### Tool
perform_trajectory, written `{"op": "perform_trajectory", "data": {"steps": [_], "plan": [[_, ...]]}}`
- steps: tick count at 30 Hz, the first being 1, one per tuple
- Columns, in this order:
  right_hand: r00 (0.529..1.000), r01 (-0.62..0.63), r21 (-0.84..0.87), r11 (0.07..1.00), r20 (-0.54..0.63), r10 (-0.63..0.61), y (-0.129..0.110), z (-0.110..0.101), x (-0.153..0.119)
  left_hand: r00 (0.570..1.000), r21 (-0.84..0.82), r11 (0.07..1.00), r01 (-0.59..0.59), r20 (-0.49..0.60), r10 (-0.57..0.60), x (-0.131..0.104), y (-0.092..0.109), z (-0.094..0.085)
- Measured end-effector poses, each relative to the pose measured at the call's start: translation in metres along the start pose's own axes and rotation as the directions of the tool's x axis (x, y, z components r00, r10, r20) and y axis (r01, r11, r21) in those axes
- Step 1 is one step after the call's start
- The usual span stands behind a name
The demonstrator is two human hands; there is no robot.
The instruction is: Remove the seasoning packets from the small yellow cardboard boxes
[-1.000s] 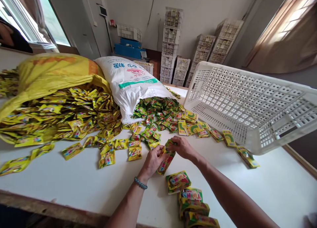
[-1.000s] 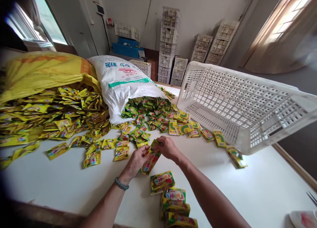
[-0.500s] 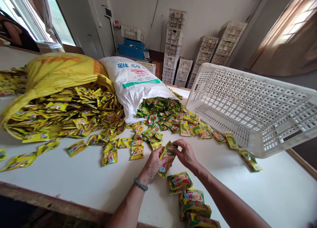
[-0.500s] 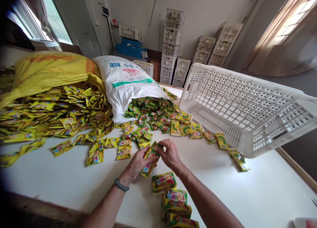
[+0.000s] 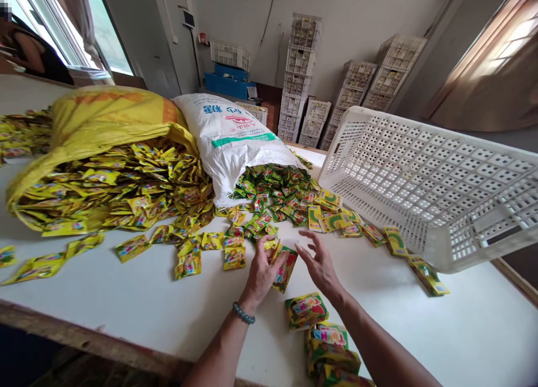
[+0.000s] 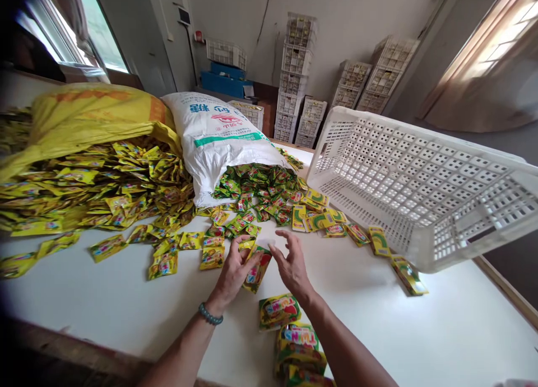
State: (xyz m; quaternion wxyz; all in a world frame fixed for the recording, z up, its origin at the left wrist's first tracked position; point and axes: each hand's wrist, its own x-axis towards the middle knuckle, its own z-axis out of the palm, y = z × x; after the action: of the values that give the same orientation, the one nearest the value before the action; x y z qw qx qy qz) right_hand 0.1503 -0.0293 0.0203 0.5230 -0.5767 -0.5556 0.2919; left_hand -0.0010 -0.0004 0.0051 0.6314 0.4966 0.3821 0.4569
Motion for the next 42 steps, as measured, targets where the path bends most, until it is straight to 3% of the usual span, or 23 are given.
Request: {"op": "perform_trajectory", "data": {"steps": [1, 3, 6, 9, 12, 19, 25, 29, 32, 36, 39, 42], "plan": [[1.0, -0.014, 0.039, 0.999, 0.015, 0.013, 0.001, 0.0, 0.0, 1.0, -0.001, 1.0, -0.003, -0.025, 0.003, 0.0, 0.0, 0.0], [0.986, -0.087, 0.132, 0.987, 0.154, 0.067, 0.003, 0.002, 0.0, 0.999, -0.004, 1.0, 0.011, -0.053, -0.012, 0.0, 0.0, -0.001], [0.951, -0.157, 0.14, 0.978, 0.288, 0.112, 0.004, 0.005, -0.003, 0.997, -0.06, 0.995, 0.075, 0.018, -0.074, 0.001, 0.0, -0.003], [0.953, -0.167, 0.067, 0.984, 0.265, 0.143, 0.005, 0.005, -0.006, 0.987, -0.097, 0.99, 0.099, 0.133, -0.086, 0.003, 0.0, -0.005], [0.963, -0.183, 0.072, 0.981, 0.215, 0.164, 0.006, 0.002, -0.005, 0.986, -0.043, 0.997, 0.065, 0.155, -0.058, 0.004, -0.002, -0.004], [0.956, -0.132, -0.058, 0.99, 0.258, 0.143, -0.011, -0.008, 0.0, 0.999, -0.105, 0.993, 0.045, -0.006, -0.046, 0.001, -0.005, -0.005], [0.954, -0.21, 0.02, 0.977, 0.224, 0.201, -0.009, -0.003, 0.002, 0.997, -0.057, 0.998, 0.009, -0.075, -0.014, 0.002, -0.006, -0.004], [0.92, -0.35, 0.225, 0.909, 0.266, 0.289, -0.003, -0.006, 0.004, 0.999, -0.106, 0.994, 0.039, -0.017, -0.041, 0.001, -0.004, -0.003], [0.905, -0.388, 0.238, 0.89, 0.281, 0.319, -0.005, -0.009, 0.003, 1.0, -0.05, 0.999, 0.022, -0.005, -0.022, 0.001, -0.003, -0.003], [0.921, -0.319, 0.147, 0.936, 0.282, 0.27, -0.009, -0.01, -0.005, 0.999, -0.048, 0.999, 0.009, -0.036, -0.011, 0.001, -0.002, -0.003], [0.961, -0.123, 0.035, 0.992, 0.253, 0.11, -0.009, -0.011, -0.013, 0.999, -0.078, 0.997, 0.022, -0.023, -0.024, 0.001, -0.002, -0.003], [0.968, 0.039, -0.073, 0.997, 0.252, -0.019, -0.007, -0.012, -0.019, 0.999, -0.07, 0.997, 0.038, 0.023, -0.037, 0.0, -0.003, -0.002]]}}
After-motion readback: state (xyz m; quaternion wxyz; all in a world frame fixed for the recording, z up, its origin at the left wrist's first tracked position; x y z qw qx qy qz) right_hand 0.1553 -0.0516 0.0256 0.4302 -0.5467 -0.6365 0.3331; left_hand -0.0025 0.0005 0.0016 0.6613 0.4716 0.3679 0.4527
